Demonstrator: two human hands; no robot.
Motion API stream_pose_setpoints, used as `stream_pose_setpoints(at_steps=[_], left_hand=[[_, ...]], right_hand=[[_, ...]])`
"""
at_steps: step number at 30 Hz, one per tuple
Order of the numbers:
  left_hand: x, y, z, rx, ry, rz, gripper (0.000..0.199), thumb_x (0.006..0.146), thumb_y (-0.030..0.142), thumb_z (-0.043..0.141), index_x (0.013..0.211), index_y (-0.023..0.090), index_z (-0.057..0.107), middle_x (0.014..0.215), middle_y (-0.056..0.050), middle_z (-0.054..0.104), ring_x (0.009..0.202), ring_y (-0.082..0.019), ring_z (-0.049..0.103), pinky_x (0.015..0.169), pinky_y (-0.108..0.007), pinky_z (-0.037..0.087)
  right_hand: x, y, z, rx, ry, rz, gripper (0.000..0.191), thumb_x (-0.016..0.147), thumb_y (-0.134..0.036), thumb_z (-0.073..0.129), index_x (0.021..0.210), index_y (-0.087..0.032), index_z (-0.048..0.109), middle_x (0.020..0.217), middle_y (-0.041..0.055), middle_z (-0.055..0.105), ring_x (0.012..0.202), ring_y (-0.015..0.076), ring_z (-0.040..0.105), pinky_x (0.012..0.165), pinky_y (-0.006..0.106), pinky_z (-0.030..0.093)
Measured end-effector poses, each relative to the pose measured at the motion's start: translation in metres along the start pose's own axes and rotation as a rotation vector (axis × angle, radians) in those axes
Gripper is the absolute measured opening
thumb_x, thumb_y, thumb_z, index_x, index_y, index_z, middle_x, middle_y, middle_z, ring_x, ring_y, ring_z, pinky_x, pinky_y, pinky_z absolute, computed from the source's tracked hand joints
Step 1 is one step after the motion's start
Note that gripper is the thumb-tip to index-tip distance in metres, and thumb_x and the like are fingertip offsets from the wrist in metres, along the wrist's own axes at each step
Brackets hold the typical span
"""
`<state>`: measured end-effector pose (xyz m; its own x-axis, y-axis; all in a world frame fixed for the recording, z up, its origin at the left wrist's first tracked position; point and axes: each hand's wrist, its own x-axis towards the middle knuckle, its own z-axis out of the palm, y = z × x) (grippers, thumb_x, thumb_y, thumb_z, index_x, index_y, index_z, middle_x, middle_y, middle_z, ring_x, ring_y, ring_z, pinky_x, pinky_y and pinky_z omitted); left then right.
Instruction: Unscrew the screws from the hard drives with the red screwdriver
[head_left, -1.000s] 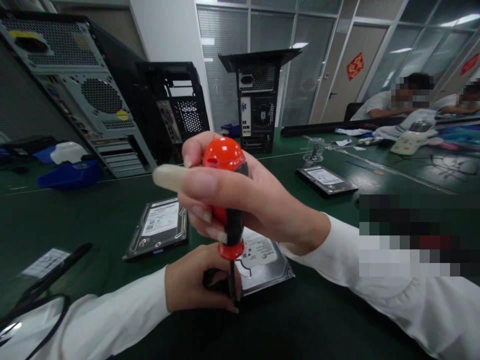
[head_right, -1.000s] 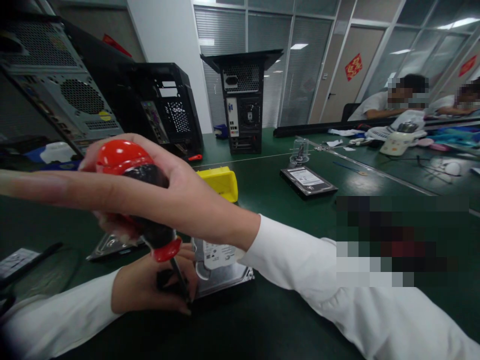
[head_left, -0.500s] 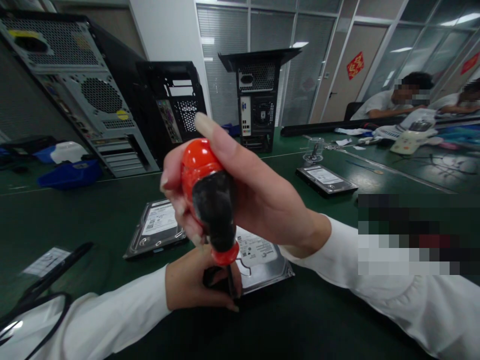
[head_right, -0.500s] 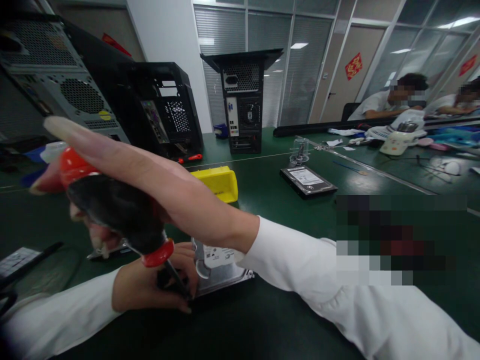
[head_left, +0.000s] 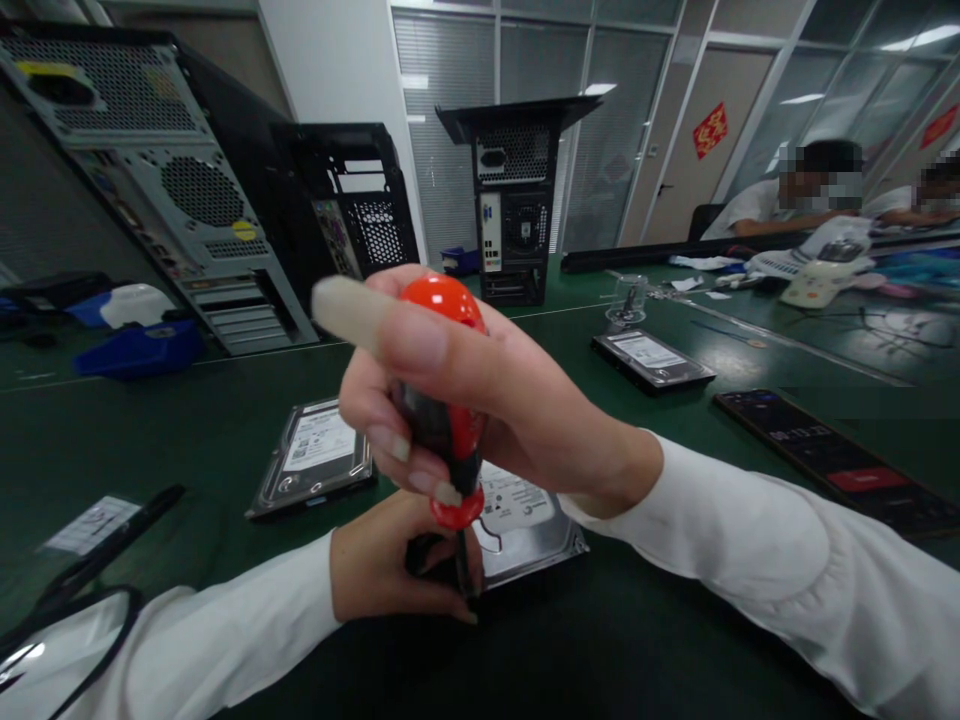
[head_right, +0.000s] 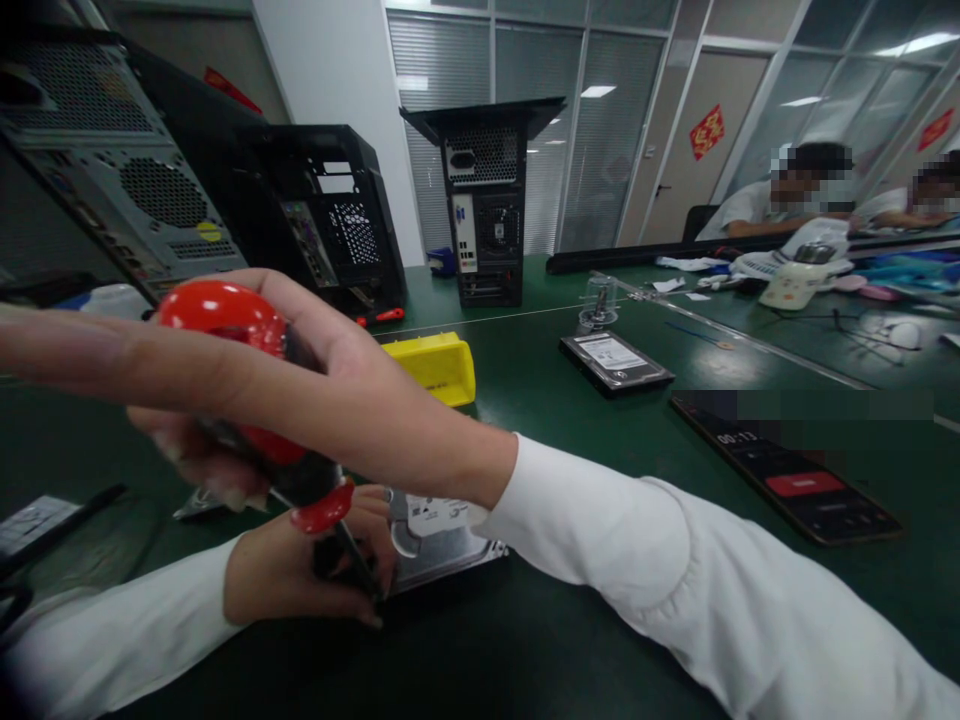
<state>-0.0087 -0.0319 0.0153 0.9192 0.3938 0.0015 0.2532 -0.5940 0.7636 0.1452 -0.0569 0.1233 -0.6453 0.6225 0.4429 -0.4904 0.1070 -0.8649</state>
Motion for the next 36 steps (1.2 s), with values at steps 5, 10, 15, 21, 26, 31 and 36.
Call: stream_pose_setpoints(at_steps=[5,10,15,21,26,31,36], left_hand=[[-0.0001,0.0002,-0.0003,0.006,0.000,-0.016,0.017,0.072,0.031,0.071,0.079,0.017,0.064,0.077,-0.001,0.063,0.074,-0.015,0.053,0.069,-0.026,0.042],[-0.0013,-0.0002,-0.0001,-0.009,0.004,-0.031,0.017,0.072,0.031,0.071,0.078,0.017,0.064,0.079,-0.001,0.064,0.072,-0.014,0.052,0.067,-0.024,0.042],[-0.0016,-0.0014,0.0010,-0.007,0.027,0.008,0.016,0.074,0.031,0.070,0.078,0.017,0.064,0.077,0.000,0.062,0.072,-0.014,0.051,0.065,-0.023,0.042],[-0.0007,0.0008,0.0011,0.018,0.023,0.016,0.016,0.073,0.031,0.071,0.078,0.018,0.064,0.075,0.000,0.062,0.072,-0.014,0.052,0.065,-0.024,0.042],[0.0001,0.0027,-0.0001,0.013,0.013,0.019,0.016,0.074,0.030,0.070,0.078,0.017,0.064,0.077,-0.001,0.063,0.074,-0.014,0.052,0.064,-0.023,0.041],[-0.0008,0.0008,0.0000,0.005,0.008,-0.005,0.016,0.074,0.031,0.070,0.079,0.017,0.063,0.078,-0.001,0.062,0.071,-0.013,0.051,0.060,-0.021,0.040],[-0.0027,-0.0012,0.0010,0.000,0.016,-0.017,0.016,0.074,0.031,0.070,0.078,0.017,0.063,0.079,-0.001,0.063,0.073,-0.014,0.052,0.065,-0.024,0.041]], right_hand=[[0.0014,0.0036,-0.0066,0.051,-0.136,-0.116,0.029,0.091,-0.036,0.024,0.086,-0.017,0.045,0.064,-0.0031,0.040,0.053,0.0066,0.040,0.052,0.020,0.036],[0.0019,0.0035,-0.0064,0.030,-0.079,-0.010,0.028,0.092,-0.027,0.024,0.090,-0.016,0.049,0.076,-0.0009,0.044,0.060,0.0075,0.046,0.060,0.022,0.042],[0.0008,0.0044,-0.0066,0.068,-0.038,0.018,0.014,0.088,-0.025,0.040,0.081,-0.018,0.050,0.070,-0.0019,0.051,0.061,0.0081,0.051,0.061,0.021,0.047],[-0.0012,0.0055,-0.0035,0.003,0.050,-0.006,0.017,0.086,-0.018,0.040,0.070,-0.018,0.044,0.060,-0.0056,0.041,0.044,0.0047,0.035,0.044,0.016,0.033],[-0.0015,0.0033,-0.0028,0.070,-0.001,-0.026,0.039,0.092,-0.041,0.021,0.091,-0.019,0.052,0.063,-0.0024,0.043,0.049,0.0068,0.040,0.050,0.019,0.039],[-0.0031,0.0013,-0.0036,0.049,0.030,0.014,0.040,0.093,-0.038,0.023,0.089,-0.017,0.056,0.069,0.0000,0.047,0.054,0.0070,0.044,0.057,0.018,0.045],[-0.0007,0.0033,-0.0055,0.120,-0.017,0.035,0.024,0.092,-0.025,0.031,0.084,-0.018,0.052,0.073,-0.0019,0.051,0.056,0.0059,0.050,0.058,0.018,0.047]])
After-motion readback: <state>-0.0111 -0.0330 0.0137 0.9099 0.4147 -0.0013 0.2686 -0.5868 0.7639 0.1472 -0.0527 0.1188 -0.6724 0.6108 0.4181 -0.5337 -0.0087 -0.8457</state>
